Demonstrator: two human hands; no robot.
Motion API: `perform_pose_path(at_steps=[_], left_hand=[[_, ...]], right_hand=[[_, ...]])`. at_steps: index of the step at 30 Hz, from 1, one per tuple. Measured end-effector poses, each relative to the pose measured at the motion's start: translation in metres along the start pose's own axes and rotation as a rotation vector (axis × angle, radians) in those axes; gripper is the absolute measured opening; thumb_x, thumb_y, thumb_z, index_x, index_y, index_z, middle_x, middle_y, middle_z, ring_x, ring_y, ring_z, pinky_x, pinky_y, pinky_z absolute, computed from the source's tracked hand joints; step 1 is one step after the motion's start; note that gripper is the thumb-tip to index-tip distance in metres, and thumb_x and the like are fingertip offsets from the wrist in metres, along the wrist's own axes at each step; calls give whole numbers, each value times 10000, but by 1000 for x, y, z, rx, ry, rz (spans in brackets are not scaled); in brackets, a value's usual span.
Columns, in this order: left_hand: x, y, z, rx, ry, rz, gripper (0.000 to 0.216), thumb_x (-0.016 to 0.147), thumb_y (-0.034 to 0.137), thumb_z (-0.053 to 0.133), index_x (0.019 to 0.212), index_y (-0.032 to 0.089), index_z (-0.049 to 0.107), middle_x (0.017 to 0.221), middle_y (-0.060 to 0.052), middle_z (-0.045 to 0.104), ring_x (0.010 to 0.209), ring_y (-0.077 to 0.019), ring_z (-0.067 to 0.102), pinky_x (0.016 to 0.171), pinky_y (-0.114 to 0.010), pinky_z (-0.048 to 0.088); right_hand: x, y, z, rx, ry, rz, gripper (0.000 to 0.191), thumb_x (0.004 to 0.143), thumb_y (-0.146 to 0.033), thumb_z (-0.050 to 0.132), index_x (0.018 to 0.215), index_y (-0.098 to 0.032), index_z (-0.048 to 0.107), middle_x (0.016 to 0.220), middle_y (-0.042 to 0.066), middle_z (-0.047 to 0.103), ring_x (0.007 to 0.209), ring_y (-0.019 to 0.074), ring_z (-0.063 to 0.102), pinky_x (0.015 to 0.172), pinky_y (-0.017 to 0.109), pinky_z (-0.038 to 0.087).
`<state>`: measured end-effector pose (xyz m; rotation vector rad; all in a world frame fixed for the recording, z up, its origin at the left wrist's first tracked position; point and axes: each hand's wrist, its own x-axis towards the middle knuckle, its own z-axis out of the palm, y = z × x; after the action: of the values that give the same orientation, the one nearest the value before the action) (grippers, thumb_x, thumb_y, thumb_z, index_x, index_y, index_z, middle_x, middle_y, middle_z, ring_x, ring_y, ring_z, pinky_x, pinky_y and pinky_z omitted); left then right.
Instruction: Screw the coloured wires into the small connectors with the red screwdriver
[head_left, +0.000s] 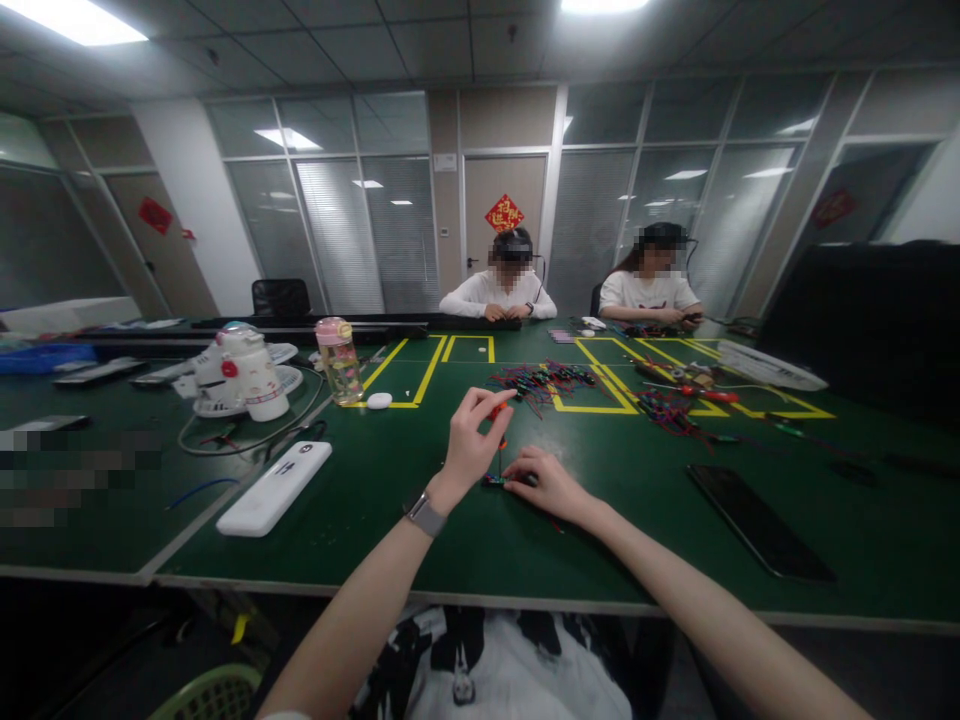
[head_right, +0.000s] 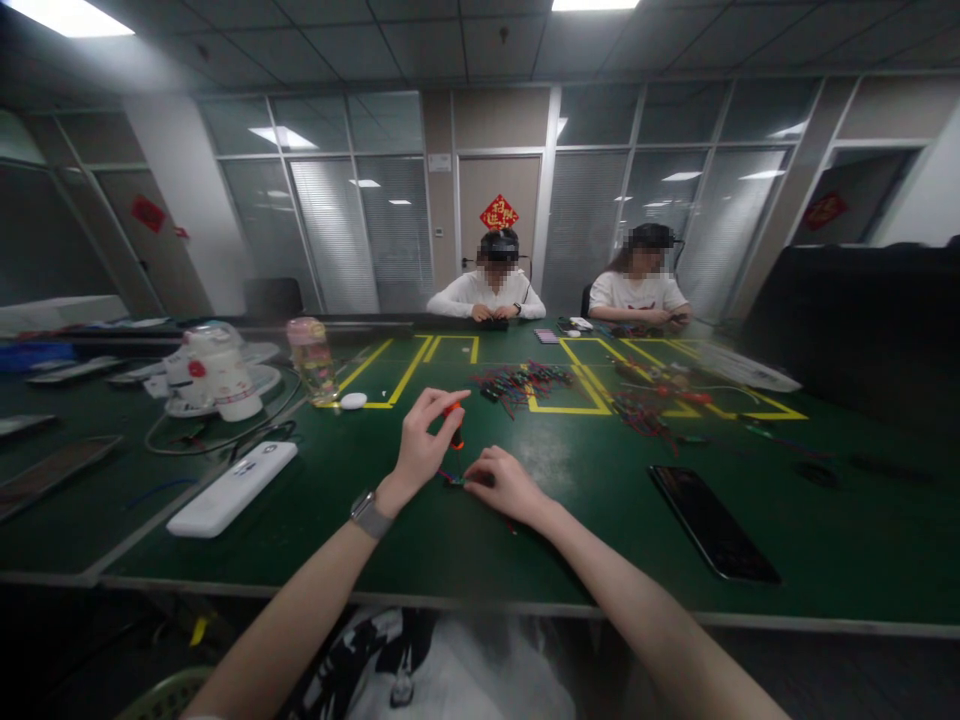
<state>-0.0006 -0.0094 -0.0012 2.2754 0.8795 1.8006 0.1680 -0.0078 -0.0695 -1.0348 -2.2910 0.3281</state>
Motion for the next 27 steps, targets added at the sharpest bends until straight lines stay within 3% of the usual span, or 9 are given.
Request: perform_pose_path(at_steps=[4, 12, 18, 21, 27], left_hand=[[0, 1, 0, -63, -50, 12, 337, 952, 171, 401, 1246, 215, 560, 1039, -55, 607, 963, -143, 575, 871, -279, 449], [1, -1, 1, 39, 41, 5, 207, 849, 251, 625, 1049, 213, 662, 837, -9, 531, 756, -121, 539, 737, -249, 462], [1, 0, -1, -30, -16, -20, 288, 947, 211, 430, 1181, 210, 599, 1103, -68, 604, 1030, -168, 575, 906, -306, 463], [0, -2, -1, -63, -25, -18, 308, 946, 190, 420, 1211, 201, 576, 1182, -73, 612, 1084, -176, 580, 955, -328, 454], [0, -2, 0, -80, -18, 21, 274, 908, 198, 508, 1164, 198, 605, 1050, -70, 640, 960, -166, 609, 857, -306, 491]], right_hand=[[0, -1, -1, -1, 0, -4, 82, 800, -220, 667, 860, -193, 716, 790, 41, 616, 810, 187, 554, 734, 296, 445], [1, 0, 0, -6, -6, -2, 82, 794, -216, 676, 858, -186, 717, 784, 44, 622, 811, 189, 554, 733, 294, 439], [1, 0, -1, 3, 1, -7, 81, 793, -213, 676, 857, -186, 717, 784, 45, 624, 810, 189, 555, 737, 296, 442], [1, -1, -1, 2, -3, -5, 79, 791, -206, 676, 856, -189, 718, 793, 45, 624, 811, 187, 555, 738, 295, 442], [0, -2, -1, -14, -1, -1, 78, 792, -211, 678, 856, -191, 718, 785, 43, 623, 807, 189, 551, 731, 297, 435]])
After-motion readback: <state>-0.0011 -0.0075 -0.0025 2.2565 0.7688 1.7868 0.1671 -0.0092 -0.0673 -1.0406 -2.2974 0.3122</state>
